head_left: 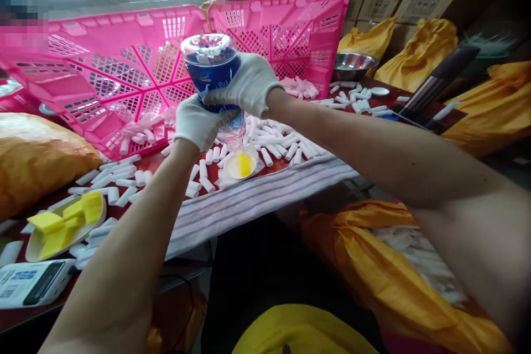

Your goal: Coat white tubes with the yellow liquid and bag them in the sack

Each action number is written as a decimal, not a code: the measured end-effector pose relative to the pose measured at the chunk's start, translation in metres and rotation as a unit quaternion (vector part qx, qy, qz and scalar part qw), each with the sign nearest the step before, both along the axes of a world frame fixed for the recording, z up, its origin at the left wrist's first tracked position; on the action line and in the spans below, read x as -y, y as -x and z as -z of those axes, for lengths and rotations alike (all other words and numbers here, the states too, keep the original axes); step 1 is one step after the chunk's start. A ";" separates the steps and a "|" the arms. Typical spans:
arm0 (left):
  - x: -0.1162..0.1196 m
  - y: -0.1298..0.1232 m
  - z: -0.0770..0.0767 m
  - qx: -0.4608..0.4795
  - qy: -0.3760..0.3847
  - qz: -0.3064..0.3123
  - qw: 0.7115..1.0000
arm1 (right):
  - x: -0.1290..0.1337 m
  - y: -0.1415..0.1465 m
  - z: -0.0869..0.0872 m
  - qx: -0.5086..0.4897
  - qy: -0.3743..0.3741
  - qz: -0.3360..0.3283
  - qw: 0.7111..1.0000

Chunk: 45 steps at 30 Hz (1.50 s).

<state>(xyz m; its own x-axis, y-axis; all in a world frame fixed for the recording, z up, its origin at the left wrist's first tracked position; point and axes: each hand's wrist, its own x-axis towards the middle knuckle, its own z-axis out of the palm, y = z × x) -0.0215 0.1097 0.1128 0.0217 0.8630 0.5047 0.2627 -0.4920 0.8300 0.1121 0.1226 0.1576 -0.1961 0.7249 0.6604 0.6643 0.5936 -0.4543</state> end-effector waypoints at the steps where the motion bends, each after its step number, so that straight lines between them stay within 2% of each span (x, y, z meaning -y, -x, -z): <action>1: 0.000 0.000 0.000 0.000 0.004 0.000 1.000 | 0.001 0.000 0.000 0.007 0.002 0.001 1.000; 6: -0.005 -0.003 0.002 0.018 -0.006 -0.001 1.000 | 0.002 0.002 -0.001 -0.004 0.037 0.028 0.999; 13: -0.005 -0.012 0.003 0.025 0.008 0.002 1.000 | -0.001 -0.007 0.003 -0.017 0.044 0.009 0.999; 22: -0.010 -0.020 0.014 0.010 0.028 0.031 0.999 | -0.002 -0.020 0.014 -0.031 0.038 0.023 0.999; 34: -0.008 -0.025 0.014 0.008 0.058 0.025 0.998 | 0.003 -0.023 0.020 -0.072 0.069 0.000 0.995; 40: -0.011 -0.025 0.015 -0.005 0.030 0.041 0.999 | 0.008 -0.025 0.018 -0.075 0.073 0.032 0.994; 45: -0.011 -0.025 0.015 -0.014 0.029 0.028 0.999 | 0.012 -0.025 0.018 -0.094 0.076 0.022 0.992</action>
